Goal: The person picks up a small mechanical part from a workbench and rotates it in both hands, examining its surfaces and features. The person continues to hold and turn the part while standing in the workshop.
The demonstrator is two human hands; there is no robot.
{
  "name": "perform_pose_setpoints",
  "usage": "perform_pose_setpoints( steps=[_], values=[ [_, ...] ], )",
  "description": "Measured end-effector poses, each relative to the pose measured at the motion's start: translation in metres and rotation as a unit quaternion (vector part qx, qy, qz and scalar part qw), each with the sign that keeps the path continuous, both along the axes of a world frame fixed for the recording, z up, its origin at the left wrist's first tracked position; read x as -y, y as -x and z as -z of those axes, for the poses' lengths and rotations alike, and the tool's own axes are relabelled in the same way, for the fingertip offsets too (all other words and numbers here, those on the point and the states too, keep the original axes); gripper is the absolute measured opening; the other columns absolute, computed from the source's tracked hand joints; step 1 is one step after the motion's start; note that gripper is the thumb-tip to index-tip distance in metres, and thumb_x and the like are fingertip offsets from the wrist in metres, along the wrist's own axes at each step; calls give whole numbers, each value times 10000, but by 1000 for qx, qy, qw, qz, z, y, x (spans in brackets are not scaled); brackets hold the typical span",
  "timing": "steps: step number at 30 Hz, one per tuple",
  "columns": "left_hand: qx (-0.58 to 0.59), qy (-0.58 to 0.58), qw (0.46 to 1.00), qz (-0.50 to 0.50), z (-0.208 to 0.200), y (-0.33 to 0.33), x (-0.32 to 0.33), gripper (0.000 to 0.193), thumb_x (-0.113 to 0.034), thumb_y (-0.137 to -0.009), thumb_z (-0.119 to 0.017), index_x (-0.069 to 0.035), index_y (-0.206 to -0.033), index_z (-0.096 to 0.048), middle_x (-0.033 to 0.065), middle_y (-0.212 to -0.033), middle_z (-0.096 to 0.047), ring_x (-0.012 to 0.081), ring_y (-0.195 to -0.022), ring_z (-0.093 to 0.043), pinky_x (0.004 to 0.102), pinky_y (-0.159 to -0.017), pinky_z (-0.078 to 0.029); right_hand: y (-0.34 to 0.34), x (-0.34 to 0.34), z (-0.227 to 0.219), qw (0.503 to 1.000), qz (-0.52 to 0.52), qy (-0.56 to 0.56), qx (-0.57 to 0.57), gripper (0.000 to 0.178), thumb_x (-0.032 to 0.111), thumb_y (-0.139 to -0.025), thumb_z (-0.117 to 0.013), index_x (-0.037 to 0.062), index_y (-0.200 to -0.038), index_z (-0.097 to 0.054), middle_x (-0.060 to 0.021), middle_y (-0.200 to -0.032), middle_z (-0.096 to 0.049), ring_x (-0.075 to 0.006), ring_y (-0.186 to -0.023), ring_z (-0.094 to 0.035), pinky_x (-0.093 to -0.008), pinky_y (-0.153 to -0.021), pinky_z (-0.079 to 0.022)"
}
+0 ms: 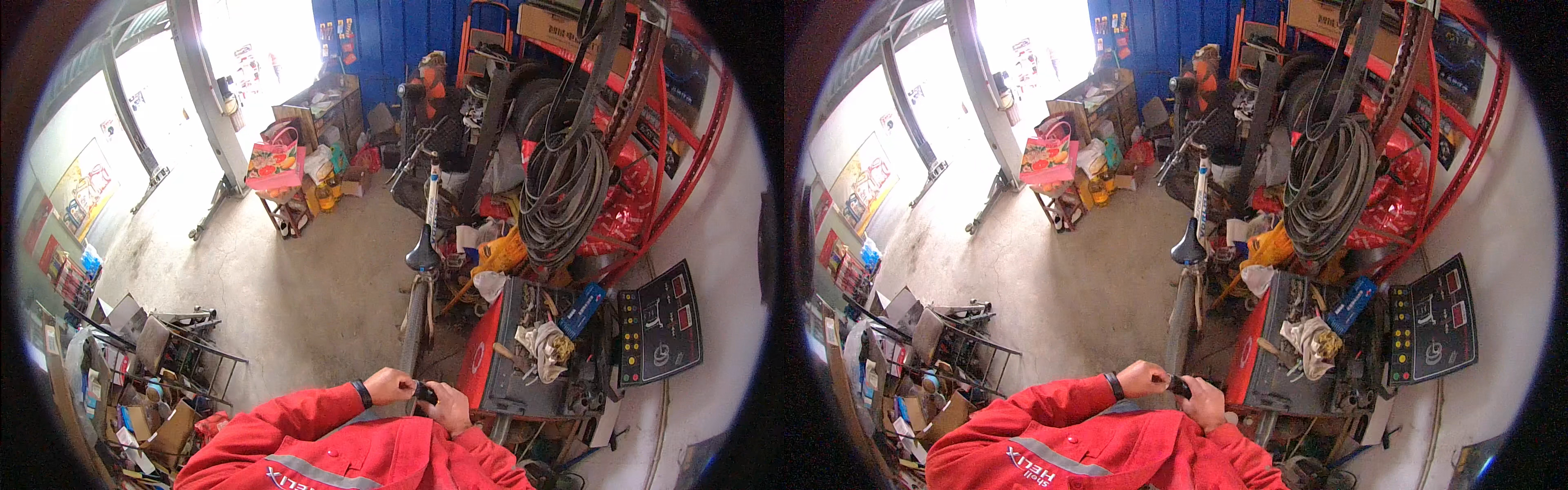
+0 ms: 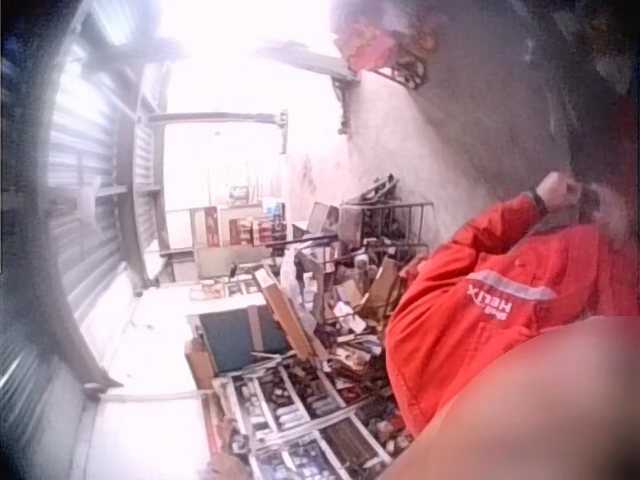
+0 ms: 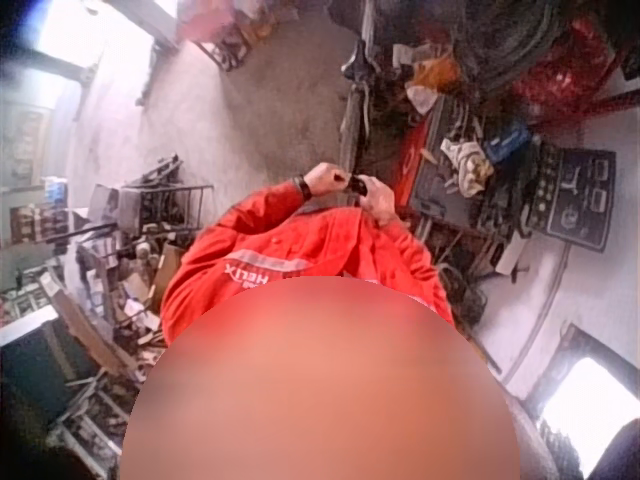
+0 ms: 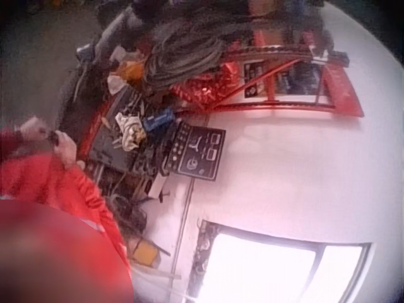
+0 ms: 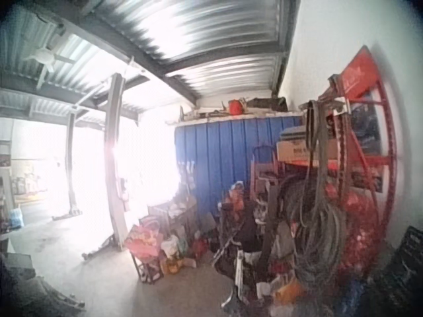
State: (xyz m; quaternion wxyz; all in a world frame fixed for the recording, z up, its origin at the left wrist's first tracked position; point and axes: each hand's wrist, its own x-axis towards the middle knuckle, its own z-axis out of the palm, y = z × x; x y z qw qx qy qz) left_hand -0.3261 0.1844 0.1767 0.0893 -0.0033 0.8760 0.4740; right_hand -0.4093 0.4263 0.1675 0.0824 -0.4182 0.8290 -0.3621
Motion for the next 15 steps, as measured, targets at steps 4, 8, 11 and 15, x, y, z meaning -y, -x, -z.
perform_pose_setpoints(
  steps=[4, 8, 11, 15],
  values=[
    [-31, -2, 1000, 5, 9, -1, 1, 271, -315, -973, -757, -54, -1033, -797, 171, -921, -768, 341, -824, -755, 442, -761, -587, -1, 1, 3, 1000, 10, -2, -23, 463, 322, -840, -914, 134, -1208, -707, -121, -973, -734, -382, -912, -749, -477, -755, -595],
    [-16, -13, 999, 34, 21, 2, 7, 295, -335, -988, -756, -62, -1086, -806, 178, -976, -781, 353, -908, -774, 438, -813, -599, -1, 0, 5, 1000, -4, -1, -20, 474, 341, -851, -907, 143, -1234, -712, -129, -986, -742, -385, -921, -751, -486, -763, -595],
    [-27, 6, 998, 56, 24, 2, 9, 294, -329, -990, -756, -61, -1096, -812, 187, -1011, -785, 361, -934, -772, 441, -837, -599, -2, -2, 5, 999, -8, -29, -25, 493, 336, -856, -872, 148, -1277, -699, -115, -1007, -733, -372, -940, -747, -476, -789, -600],
    [-20, 8, 999, 44, 27, 2, 6, 286, -330, -985, -755, -75, -1096, -819, 179, -1001, -790, 361, -928, -774, 441, -827, -600, -2, -4, 9, 998, -13, -42, -35, 491, 338, -866, -849, 149, -1291, -692, -99, -1031, -729, -356, -950, -746, -470, -787, -605]
  ],
)
